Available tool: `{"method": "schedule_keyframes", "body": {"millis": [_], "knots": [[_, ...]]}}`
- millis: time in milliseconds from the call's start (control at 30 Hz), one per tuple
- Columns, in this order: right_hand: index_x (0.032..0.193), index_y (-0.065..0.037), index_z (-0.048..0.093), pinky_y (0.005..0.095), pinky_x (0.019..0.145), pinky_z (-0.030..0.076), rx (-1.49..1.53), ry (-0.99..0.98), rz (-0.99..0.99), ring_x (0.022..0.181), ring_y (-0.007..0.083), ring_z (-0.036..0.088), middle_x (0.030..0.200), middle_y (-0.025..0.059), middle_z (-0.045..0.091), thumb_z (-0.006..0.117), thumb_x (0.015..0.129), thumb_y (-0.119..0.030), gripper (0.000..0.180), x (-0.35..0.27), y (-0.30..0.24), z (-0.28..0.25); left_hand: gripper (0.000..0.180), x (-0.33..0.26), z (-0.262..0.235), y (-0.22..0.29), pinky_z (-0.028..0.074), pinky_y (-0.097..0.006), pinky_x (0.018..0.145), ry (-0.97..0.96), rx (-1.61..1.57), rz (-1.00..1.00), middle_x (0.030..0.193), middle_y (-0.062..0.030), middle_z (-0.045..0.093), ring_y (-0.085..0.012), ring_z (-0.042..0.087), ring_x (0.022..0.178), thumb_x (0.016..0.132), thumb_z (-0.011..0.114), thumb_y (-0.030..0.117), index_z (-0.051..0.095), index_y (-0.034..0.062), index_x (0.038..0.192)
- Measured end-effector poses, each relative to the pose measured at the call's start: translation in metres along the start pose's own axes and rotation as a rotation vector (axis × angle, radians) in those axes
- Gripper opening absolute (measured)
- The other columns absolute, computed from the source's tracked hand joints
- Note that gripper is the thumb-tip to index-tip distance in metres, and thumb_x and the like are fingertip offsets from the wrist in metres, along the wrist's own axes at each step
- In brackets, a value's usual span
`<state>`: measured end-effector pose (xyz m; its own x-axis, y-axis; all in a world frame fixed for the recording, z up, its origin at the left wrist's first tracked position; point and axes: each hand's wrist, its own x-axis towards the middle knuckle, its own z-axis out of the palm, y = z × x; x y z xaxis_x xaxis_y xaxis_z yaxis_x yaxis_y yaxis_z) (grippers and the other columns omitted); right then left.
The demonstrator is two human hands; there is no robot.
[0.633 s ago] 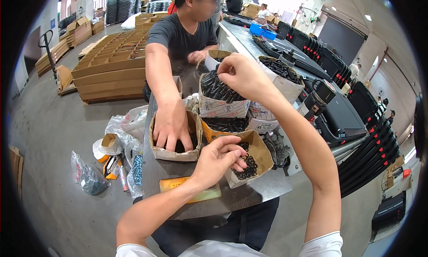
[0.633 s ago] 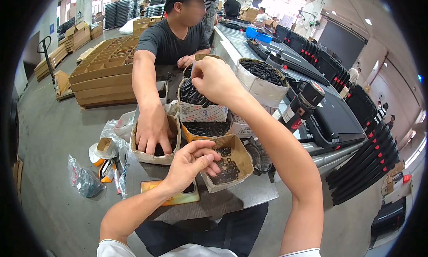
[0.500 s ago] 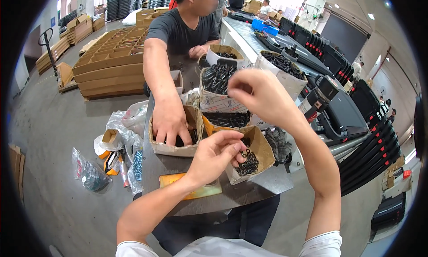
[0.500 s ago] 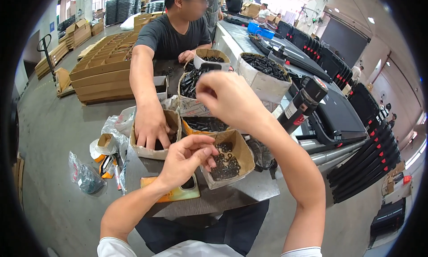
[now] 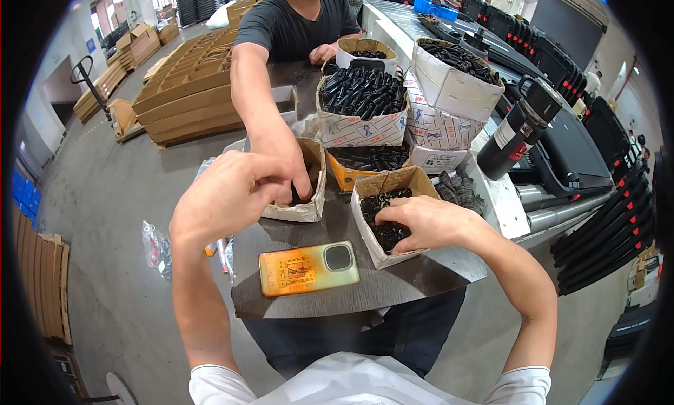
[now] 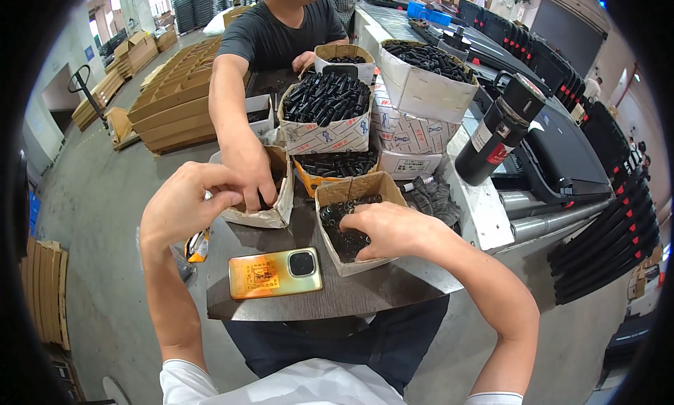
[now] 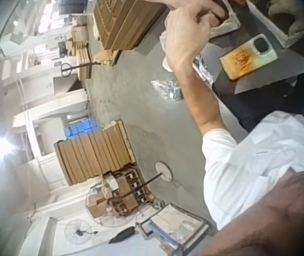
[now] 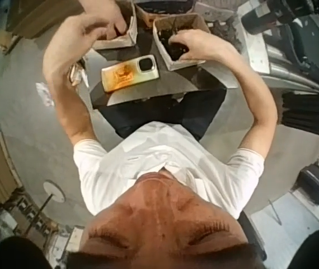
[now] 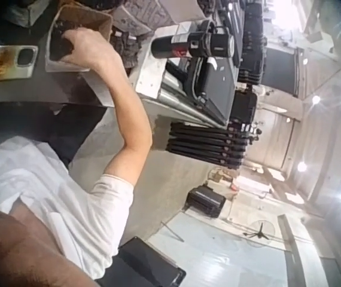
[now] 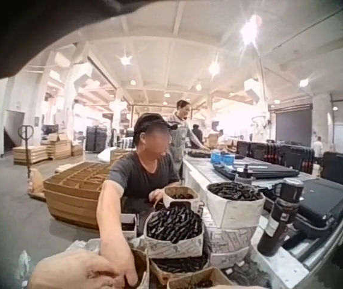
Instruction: Assembling small black plastic components by hand.
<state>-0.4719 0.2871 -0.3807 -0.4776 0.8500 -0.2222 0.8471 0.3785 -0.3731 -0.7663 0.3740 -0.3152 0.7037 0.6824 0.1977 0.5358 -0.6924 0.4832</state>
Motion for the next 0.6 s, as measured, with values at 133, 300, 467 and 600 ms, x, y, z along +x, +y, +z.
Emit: {"method": "schedule_keyframes", "body": {"millis": [133, 300, 467, 600], "knots": [[0.113, -0.001, 0.062, 0.0427, 0.087, 0.051, -0.065, -0.081, 0.019, 0.101, 0.0348, 0.065, 0.104, 0.0178, 0.068, 0.078, 0.074, -0.020, 0.046, 0.013, 0.000, 0.004, 0.017, 0.005, -0.003, -0.015, 0.052, -0.037, 0.069, -0.215, 0.095, -0.013, 0.082, -0.0147, 0.071, -0.0292, 0.066, 0.073, 0.079, 0.068, 0.006, 0.072, 0.0013, 0.094], [0.104, -0.001, 0.066, 0.0420, 0.081, 0.051, 0.011, -0.055, -0.026, 0.091, 0.0336, 0.065, 0.090, 0.0156, 0.066, 0.070, 0.079, -0.011, 0.027, 0.015, 0.008, 0.010, 0.016, 0.013, 0.011, -0.037, 0.051, -0.043, 0.079, -0.358, 0.236, -0.060, 0.083, -0.0199, 0.069, -0.0356, 0.066, 0.084, 0.083, 0.060, 0.010, 0.072, 0.0011, 0.088], [0.093, 0.001, 0.068, 0.0412, 0.081, 0.051, 0.105, 0.049, -0.103, 0.088, 0.0327, 0.066, 0.088, 0.0157, 0.068, 0.063, 0.083, -0.005, 0.012, 0.003, 0.009, 0.000, 0.027, 0.029, 0.028, -0.048, 0.050, -0.040, 0.087, -0.443, 0.294, -0.157, 0.099, -0.0176, 0.070, -0.0324, 0.066, 0.097, 0.084, 0.065, 0.014, 0.071, 0.0057, 0.109], [0.092, 0.001, 0.068, 0.0409, 0.081, 0.052, 0.148, 0.005, -0.054, 0.091, 0.0325, 0.067, 0.089, 0.0168, 0.070, 0.060, 0.082, -0.003, 0.014, 0.001, 0.006, -0.006, 0.054, 0.051, 0.046, -0.058, 0.048, -0.040, 0.096, -0.446, 0.265, -0.094, 0.117, -0.0186, 0.066, -0.0344, 0.061, 0.112, 0.080, 0.072, 0.022, 0.060, 0.0046, 0.129]]}}
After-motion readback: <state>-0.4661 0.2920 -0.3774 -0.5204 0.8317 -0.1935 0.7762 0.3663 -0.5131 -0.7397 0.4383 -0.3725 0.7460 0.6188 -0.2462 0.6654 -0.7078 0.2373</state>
